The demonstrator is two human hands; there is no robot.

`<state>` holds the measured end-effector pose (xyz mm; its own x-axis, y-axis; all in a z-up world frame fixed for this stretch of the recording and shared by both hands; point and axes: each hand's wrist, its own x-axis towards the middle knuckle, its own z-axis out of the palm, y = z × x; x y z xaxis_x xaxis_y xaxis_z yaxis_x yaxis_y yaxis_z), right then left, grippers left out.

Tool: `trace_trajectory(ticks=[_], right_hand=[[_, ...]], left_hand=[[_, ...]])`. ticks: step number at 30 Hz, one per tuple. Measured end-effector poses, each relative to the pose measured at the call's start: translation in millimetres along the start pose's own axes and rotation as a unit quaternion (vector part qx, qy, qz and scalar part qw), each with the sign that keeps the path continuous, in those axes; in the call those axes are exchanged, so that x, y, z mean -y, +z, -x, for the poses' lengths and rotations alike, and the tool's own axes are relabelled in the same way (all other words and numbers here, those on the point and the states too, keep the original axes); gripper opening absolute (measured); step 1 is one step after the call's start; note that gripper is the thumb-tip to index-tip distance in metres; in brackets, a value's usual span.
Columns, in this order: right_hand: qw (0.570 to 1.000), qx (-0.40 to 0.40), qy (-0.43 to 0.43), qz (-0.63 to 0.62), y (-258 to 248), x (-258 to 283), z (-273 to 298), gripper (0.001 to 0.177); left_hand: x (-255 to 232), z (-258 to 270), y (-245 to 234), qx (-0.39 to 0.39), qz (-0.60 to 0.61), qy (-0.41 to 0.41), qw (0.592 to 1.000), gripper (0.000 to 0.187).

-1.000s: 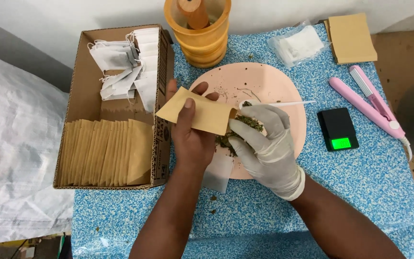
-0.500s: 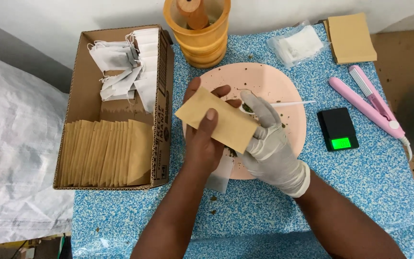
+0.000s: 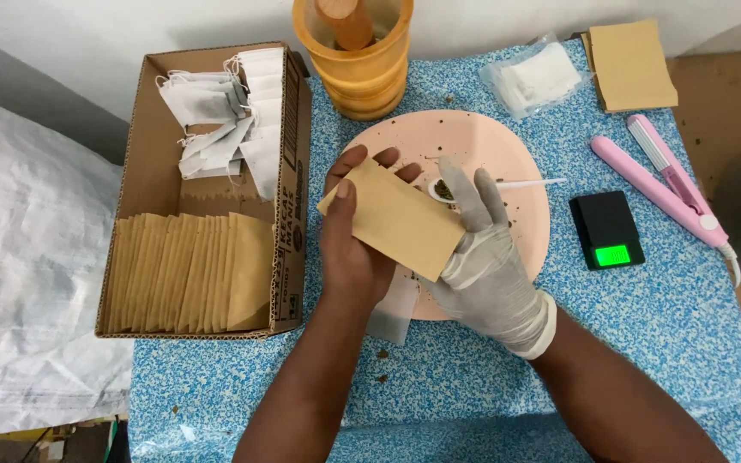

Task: Manually filling small paper pouches with dried herbs and sealing them with a heat sealer.

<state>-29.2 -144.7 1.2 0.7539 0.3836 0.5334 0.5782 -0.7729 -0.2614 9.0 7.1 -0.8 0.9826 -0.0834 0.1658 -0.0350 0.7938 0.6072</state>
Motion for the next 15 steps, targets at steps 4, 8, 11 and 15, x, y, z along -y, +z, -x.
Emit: trace_trajectory(ticks=[4, 8, 11, 15], right_hand=[[0.999, -0.041, -0.012, -0.007, 5.4, 6.0, 3.2, 0.043], [0.998, -0.051, -0.028, -0.001, 13.4, 0.5, 6.3, 0.047], [0.997, -0.056, -0.042, 0.015, 18.2, -3.3, 8.1, 0.048], [0.996, -0.062, -0.048, 0.032, 21.2, -7.3, 9.3, 0.046]], left_hand=[[-2.2, 0.5, -2.3, -0.023, 0.000, 0.004, 1.000, 0.040], [-3.8, 2.1, 2.6, -0.035, -0.012, 0.018, 0.999, 0.038], [-6.4, 4.0, 10.7, -0.030, -0.020, 0.029, 0.999, 0.039], [-5.7, 7.6, 13.3, -0.025, -0.056, 0.028, 0.998, 0.045]])
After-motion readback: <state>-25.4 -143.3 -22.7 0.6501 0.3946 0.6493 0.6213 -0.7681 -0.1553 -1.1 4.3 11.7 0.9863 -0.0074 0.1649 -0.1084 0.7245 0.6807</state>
